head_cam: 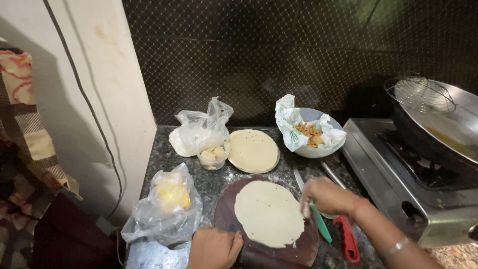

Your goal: Rolling out dough into thin disks using a rolling pin on a circular board.

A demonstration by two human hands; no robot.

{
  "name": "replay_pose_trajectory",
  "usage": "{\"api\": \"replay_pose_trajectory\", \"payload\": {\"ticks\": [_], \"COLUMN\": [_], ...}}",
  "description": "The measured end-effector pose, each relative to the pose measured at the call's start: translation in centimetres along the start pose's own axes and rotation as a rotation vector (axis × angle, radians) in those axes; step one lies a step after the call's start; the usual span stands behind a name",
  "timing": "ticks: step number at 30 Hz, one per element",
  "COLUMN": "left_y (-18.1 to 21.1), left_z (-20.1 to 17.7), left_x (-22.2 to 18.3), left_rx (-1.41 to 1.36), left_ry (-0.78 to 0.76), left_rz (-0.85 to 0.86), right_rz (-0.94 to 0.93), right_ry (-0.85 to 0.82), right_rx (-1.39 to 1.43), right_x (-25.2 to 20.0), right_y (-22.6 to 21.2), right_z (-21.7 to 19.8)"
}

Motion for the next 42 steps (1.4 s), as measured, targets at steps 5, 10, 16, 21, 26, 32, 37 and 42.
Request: {"api": "replay_pose_trajectory", "payload": {"ticks": [5, 10, 16, 21, 26, 32, 37, 42], "left_y": [-0.2, -2.6, -5.5, -4.3, -4.7, -4.3, -4.0, -3.4], "left_z": [-0.5, -1.1, 1.4, 1.5, 3.3, 1.3, 0.1, 0.5], "left_x": [1.1, 5.0, 10.6, 17.1, 20.7, 17.3, 10.6, 5.7], "left_rx": [0.08, 0.152, 0.031, 0.092, 0.126, 0.054, -0.045, 0.058], "left_ry": [-0.041, -0.043, 0.031, 0.256, 0.218, 0.165, 0.118, 0.184], "left_rz": [-0.149, -0.27, -0.39, -0.071, 0.036, -0.067, -0.291, -0.341], "right_rz": [0.057, 0.331, 0.496, 0.313, 0.278, 0.467, 0.498, 0.509], "right_ry": [0.205, 0.264, 0.672, 1.027, 1.101, 0.965, 0.983, 0.865], "right_rx": [0.477, 0.491, 0.191, 0.21, 0.252, 0.18, 0.133, 0.071], "right_x": [-3.3, -5.2, -3.1, -0.5, 1.2, -0.1, -2.6, -4.8], "right_y": [3.4, 3.5, 7.2, 7.5, 6.5, 4.6, 7.3, 7.6], "right_z": [2.5, 6.2, 7.6, 2.2, -1.6, 0.0, 6.9, 10.0]}}
Point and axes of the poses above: each hand's wrist, its own x-axis towards the middle knuckle, its own z-axis out of the palm, y = z × x, the point moved 7 cm from there along x, towards the middle knuckle, and after that the axes turned 9 degrees about x, right-handed, at the moved point
